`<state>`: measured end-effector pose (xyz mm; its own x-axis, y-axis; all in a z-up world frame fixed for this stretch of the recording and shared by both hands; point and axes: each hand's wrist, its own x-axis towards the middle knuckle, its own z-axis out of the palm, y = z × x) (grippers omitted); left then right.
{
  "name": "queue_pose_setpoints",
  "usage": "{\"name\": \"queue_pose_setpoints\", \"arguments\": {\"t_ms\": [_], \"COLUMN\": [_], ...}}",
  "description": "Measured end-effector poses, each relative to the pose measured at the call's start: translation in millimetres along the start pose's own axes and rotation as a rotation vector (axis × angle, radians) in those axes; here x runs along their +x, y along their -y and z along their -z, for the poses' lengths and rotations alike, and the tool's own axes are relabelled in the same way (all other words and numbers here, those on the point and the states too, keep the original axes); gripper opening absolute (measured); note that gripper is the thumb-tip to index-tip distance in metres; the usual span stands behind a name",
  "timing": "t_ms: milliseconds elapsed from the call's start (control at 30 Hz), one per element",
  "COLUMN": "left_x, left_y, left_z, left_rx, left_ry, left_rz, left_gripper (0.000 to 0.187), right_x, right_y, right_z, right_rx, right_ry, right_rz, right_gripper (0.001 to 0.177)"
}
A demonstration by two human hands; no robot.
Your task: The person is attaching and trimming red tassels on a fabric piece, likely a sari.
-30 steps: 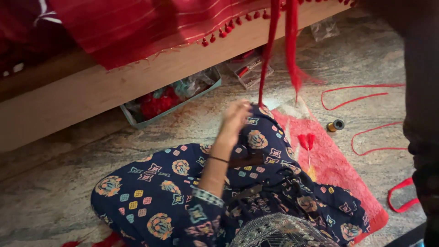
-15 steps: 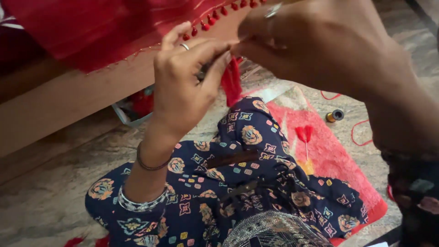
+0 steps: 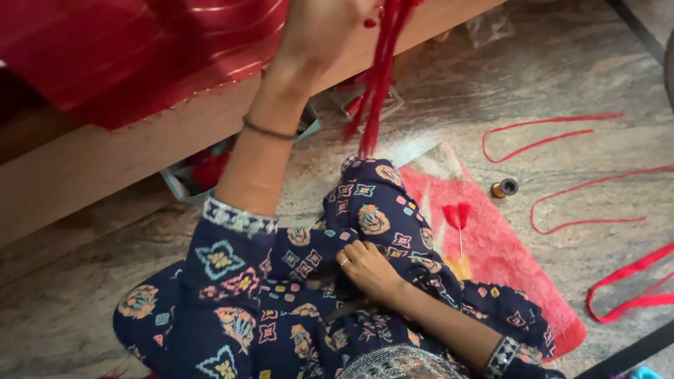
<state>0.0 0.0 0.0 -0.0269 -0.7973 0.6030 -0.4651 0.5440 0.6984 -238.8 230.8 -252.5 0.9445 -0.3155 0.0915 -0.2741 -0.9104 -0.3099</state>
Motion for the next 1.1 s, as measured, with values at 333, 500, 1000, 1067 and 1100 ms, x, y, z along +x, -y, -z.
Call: {"name": "queue_pose_setpoints", "arguments": {"t_ms": [333, 500, 1000, 1067, 1100], "left_x": [-274, -426, -423, -422, -421], "left_y": [-36, -24, -38, -40, -41], "left_z": [-35, -54, -54, -58, -61], "left_rx": [-0.487, -0.610, -0.421, -0.431, -0.439], "left_ry": [0.086, -0.156, -0.284, -0.273, -0.255], "left_rz": [0.665, 0.959, 0.956, 0.938, 0.920], "left_gripper": [0.020, 0.030, 0.029, 0.029, 0.030], "right_x": [-51, -38, -19, -13, -9], "right_y": [-83, -133, -107, -118, -124], "right_z": [72, 76, 26, 47, 58], "right_rx": [0.541, 0.405, -0.119, -0.027, 0.067], "right_ry": [-0.152, -0.311, -0.234, -0.235, -0.238], "right_rz": [-0.120, -0.938, -0.059, -0.313, -0.572], "right_gripper": [0.064, 0.038, 0.045, 0.035, 0.026]}}
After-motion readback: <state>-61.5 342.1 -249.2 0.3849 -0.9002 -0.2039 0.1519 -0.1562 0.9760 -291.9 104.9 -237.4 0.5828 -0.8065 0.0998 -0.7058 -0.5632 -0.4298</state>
